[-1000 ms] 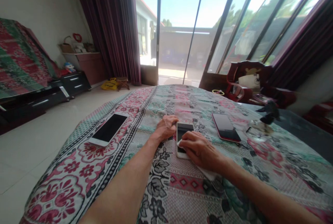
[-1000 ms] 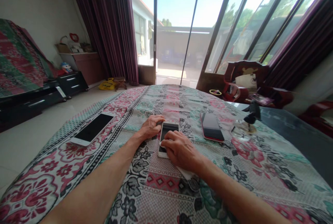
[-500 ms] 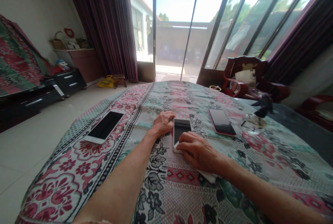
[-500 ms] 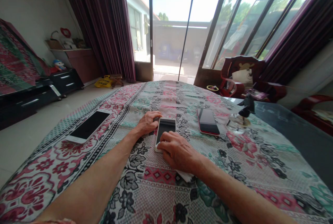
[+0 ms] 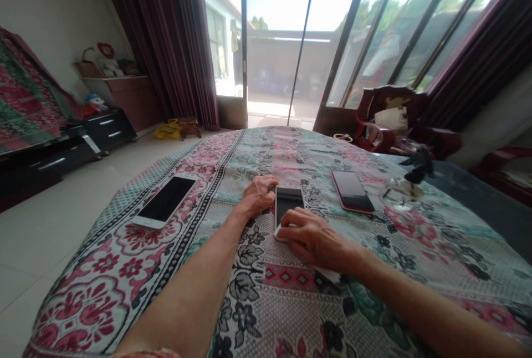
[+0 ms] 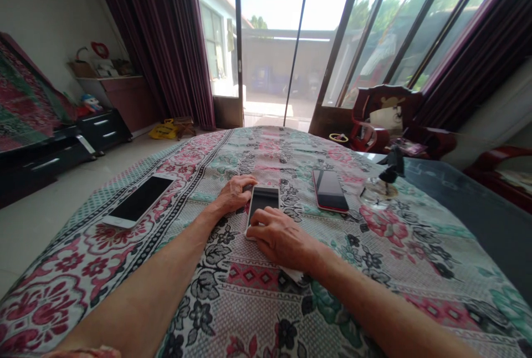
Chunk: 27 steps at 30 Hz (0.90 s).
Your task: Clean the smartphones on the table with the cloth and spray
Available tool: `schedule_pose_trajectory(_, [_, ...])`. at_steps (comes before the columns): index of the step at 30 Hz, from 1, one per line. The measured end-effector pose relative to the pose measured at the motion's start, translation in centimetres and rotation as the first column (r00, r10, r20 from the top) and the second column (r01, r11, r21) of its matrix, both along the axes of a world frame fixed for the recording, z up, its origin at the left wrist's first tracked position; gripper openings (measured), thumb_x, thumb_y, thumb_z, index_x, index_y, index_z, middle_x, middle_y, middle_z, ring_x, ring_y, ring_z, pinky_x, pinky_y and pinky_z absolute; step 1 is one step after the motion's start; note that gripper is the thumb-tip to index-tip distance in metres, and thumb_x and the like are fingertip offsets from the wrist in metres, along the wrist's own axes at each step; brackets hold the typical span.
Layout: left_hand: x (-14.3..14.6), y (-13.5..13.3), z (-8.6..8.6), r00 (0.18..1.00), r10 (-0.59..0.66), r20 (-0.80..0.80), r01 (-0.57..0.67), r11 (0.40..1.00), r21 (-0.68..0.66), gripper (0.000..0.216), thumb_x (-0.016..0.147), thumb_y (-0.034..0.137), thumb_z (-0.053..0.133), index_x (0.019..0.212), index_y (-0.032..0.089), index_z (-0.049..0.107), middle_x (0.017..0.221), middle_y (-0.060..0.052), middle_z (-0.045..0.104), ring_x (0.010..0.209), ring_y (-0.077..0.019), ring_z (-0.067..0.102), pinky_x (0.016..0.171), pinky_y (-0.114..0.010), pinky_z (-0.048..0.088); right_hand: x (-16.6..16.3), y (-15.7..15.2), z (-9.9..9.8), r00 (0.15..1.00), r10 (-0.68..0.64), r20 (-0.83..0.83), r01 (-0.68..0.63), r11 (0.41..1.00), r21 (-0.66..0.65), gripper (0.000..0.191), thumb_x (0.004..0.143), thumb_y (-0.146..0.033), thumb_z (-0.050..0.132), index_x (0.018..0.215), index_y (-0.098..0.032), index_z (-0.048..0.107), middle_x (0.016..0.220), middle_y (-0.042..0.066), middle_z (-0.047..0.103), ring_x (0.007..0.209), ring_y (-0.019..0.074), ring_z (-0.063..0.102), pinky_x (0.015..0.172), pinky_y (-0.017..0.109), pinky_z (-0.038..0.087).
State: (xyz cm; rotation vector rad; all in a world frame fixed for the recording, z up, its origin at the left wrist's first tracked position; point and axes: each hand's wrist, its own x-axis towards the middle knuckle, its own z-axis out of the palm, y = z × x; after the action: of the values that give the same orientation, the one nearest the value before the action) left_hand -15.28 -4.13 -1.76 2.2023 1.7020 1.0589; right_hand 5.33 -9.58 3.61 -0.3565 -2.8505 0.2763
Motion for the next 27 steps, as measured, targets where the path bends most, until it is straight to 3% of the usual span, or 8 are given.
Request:
schedule_pose_trajectory(8, [-0.1, 0.0, 0.0, 1.000, -0.001, -0.011, 0.001, 1.000, -0.018, 0.041, 0.067, 0.005, 0.050, 0.100, 0.018, 0.071, 0.114, -0.003, 0.068, 0.108, -0.0191, 0.059, 0.103, -0.028, 0.042, 1.5, 1.0, 1.1, 0.998, 0.007, 0.057, -0.002, 0.996, -0.094, 0.023, 0.080, -0.007, 0.051, 0.085, -0.021, 0.069, 0.085, 0.002, 0.059, 0.076, 0.0129, 0.052, 0.073, 0.028, 0.041])
schedule_pose_trajectory(15, [0.0, -0.1, 0.0, 0.999, 0.017, -0.027, -0.017, 1.000, -0.005, 0.041, 0.067, 0.005, 0.051, 0.099, 0.020, 0.071, 0.114, -0.004, 0.068, 0.110, -0.0201, 0.059, 0.104, -0.029, 0.041, 0.6, 0.5, 0.4, 0.999, 0.032, 0.014, -0.032, 0.999, -0.013, 0.025, 0.086, -0.010, 0.048, 0.093, -0.022, 0.069, 0.093, 0.004, 0.061, 0.081, 0.0140, 0.052, 0.078, 0.030, 0.041])
schedule_pose_trajectory(22, [0.0, -0.2, 0.2, 1.000, 0.013, -0.019, -0.013, 1.000, -0.015, 0.040, 0.067, 0.004, 0.051, 0.099, 0.018, 0.071, 0.114, -0.004, 0.068, 0.110, -0.0202, 0.059, 0.105, -0.030, 0.040, 2.5, 1.8, 2.1, 0.996, 0.006, 0.093, 0.006, 0.993, -0.122, 0.022, 0.082, -0.008, 0.052, 0.083, -0.021, 0.070, 0.082, 0.002, 0.060, 0.074, 0.0120, 0.054, 0.073, 0.027, 0.042])
schedule_pose_trajectory(27, [0.0, -0.2, 0.1, 1.000, 0.019, -0.009, -0.019, 1.000, -0.024, 0.042, 0.067, 0.004, 0.051, 0.102, 0.017, 0.071, 0.117, -0.005, 0.067, 0.111, -0.0203, 0.058, 0.105, -0.032, 0.041, 2.1, 1.4, 1.9, 0.996, 0.016, 0.088, -0.005, 0.993, -0.118, 0.023, 0.084, -0.009, 0.051, 0.087, -0.021, 0.070, 0.086, 0.003, 0.060, 0.077, 0.0124, 0.054, 0.073, 0.027, 0.043])
